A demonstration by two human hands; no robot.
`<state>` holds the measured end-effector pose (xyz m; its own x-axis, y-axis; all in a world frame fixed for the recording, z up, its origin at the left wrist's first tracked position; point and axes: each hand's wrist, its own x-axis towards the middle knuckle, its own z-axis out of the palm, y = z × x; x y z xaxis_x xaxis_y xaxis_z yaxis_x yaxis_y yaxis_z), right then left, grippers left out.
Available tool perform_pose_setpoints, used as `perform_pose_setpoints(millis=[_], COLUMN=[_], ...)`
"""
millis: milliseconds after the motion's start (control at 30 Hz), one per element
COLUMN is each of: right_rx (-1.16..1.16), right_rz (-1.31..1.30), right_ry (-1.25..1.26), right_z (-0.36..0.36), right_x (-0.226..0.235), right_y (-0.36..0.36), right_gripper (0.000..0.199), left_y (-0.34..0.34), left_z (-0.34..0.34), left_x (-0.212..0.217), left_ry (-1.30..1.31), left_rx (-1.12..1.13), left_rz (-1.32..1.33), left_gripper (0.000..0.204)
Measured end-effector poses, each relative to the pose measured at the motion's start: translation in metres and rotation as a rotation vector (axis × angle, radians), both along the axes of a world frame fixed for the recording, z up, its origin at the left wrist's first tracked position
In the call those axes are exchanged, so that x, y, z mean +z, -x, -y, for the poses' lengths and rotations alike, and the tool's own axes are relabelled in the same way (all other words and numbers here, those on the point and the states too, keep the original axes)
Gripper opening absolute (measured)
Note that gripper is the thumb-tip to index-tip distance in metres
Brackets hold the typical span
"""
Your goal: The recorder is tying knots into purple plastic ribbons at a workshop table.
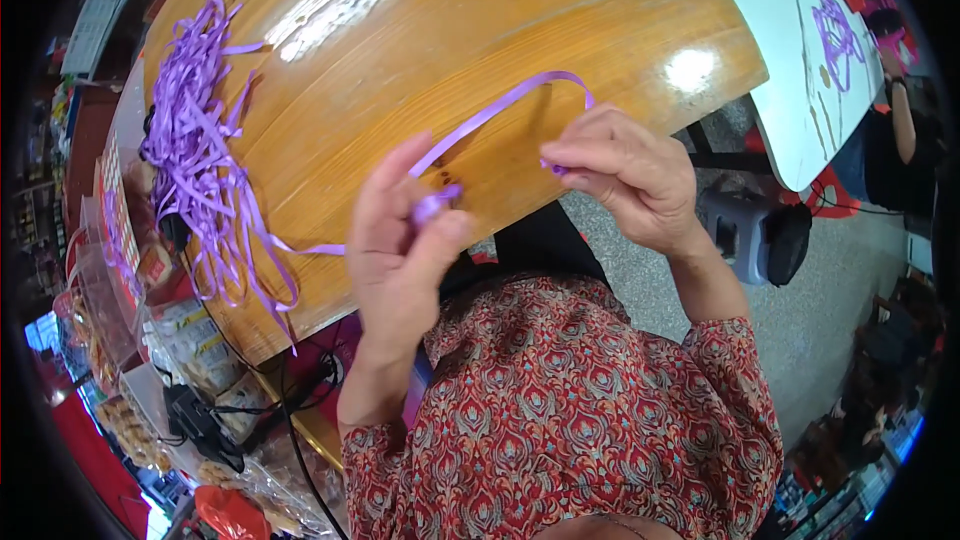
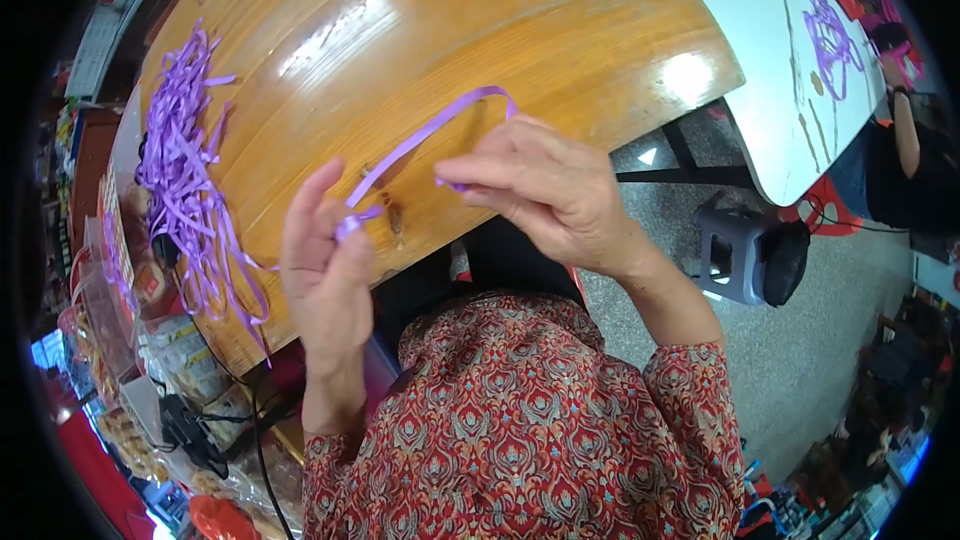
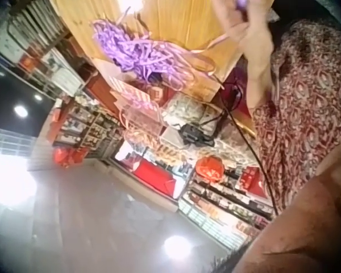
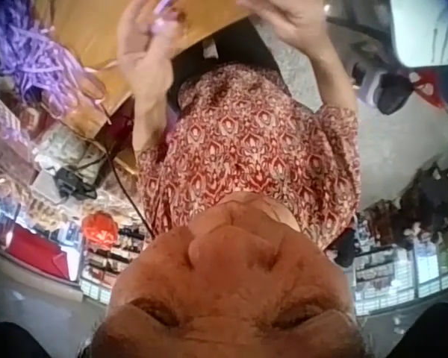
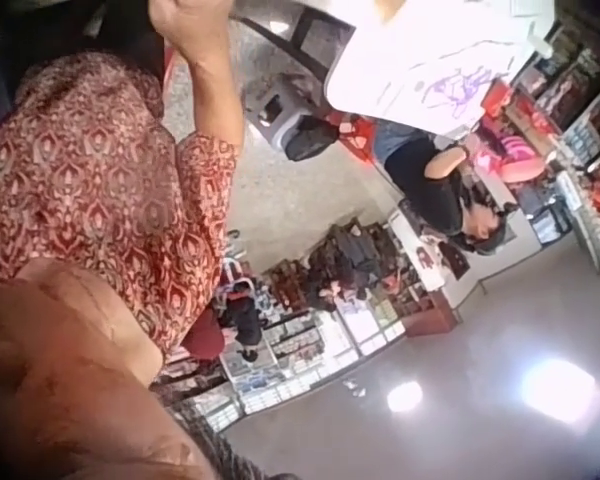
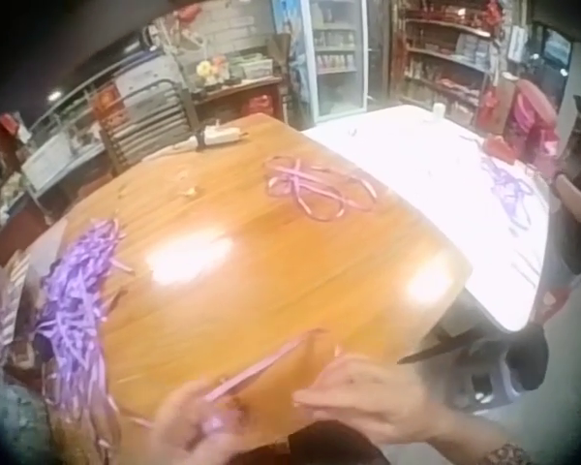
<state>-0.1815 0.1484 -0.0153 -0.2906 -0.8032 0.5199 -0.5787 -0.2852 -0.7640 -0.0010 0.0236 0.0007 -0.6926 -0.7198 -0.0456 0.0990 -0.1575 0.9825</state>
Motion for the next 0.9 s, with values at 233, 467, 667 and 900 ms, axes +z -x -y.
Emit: perform_pose_setpoints(millis=[233,467,667,900], right_rx=[0.076,0.180,0.175,0.176], right_rz=[0.204,0.370,0.491,0.409], right_ry=[0.062,-0.058,-0.110,-0.081], right_z=[0.027,0.032,0.037,0.039], right_x=[0.006,0.014,0.016,0.013], right_y=[-0.030,-0.039,-0.047,-0.054], right_gripper=[0.037,0.049,0.045,0.039], left_y=[-0.002,-0.005,-0.008,-0.014], left_z=[0.000,0.004,0.007,0.001], left_x=[-0.007,-0.006,-0.007,-0.016], left_ry=[0.017,0.106,0.235,-0.109], left_rx=[-0.110,-0.083,-0.031,0.045], left_rz=[0.017,-0.065,-0.105,-0.235], left_gripper=[0.036,0.028,0.024,0.023])
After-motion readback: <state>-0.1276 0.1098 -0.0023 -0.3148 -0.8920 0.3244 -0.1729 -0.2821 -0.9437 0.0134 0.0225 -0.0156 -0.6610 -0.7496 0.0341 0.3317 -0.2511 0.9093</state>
